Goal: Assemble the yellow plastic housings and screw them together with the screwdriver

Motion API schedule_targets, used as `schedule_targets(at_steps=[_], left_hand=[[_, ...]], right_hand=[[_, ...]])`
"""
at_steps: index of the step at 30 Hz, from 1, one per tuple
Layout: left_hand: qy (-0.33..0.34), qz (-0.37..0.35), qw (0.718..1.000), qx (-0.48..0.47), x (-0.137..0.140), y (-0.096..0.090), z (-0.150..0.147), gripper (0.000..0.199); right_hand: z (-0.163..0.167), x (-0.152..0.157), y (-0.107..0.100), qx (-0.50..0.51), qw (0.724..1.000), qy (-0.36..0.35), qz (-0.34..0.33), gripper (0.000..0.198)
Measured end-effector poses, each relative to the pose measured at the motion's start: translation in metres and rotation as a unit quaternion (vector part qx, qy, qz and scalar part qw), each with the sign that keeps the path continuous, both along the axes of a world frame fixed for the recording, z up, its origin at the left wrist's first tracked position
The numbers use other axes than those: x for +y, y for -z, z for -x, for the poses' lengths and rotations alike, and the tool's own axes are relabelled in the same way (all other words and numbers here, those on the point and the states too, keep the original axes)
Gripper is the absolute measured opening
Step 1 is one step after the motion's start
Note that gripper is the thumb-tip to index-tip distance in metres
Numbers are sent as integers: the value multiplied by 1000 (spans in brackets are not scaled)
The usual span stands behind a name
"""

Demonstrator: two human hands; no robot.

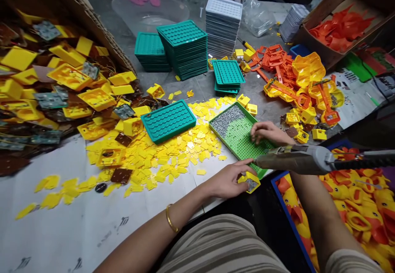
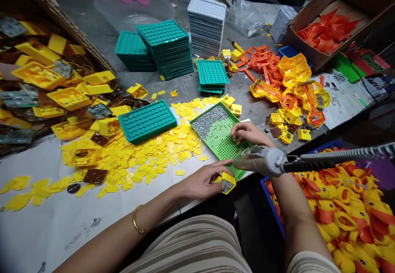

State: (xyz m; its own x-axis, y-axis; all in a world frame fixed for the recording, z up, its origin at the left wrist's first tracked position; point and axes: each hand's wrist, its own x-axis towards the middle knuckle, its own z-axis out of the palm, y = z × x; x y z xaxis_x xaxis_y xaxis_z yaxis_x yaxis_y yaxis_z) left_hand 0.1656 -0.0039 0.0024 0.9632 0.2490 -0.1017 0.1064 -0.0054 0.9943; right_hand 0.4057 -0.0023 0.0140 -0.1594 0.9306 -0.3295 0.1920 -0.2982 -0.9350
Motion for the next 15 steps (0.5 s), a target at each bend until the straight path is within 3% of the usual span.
schedule_targets(at_steps=[3, 6, 11, 15], left_hand=[[1, 20, 1000, 19, 3, 0, 1, 35], [3, 47, 998, 30, 6, 0, 2, 35], [-3, 178, 984, -3, 8, 4, 4, 33], [-30, 326, 945, 14, 5, 1, 14, 41]], right_hand=[[7, 44, -2, -50, 995, -57, 63, 9], [18, 71, -6, -72, 992, -77, 73, 4], [27, 76, -10, -46, 968, -202, 140, 7], [21, 77, -4, -32, 978, -176, 112, 14]])
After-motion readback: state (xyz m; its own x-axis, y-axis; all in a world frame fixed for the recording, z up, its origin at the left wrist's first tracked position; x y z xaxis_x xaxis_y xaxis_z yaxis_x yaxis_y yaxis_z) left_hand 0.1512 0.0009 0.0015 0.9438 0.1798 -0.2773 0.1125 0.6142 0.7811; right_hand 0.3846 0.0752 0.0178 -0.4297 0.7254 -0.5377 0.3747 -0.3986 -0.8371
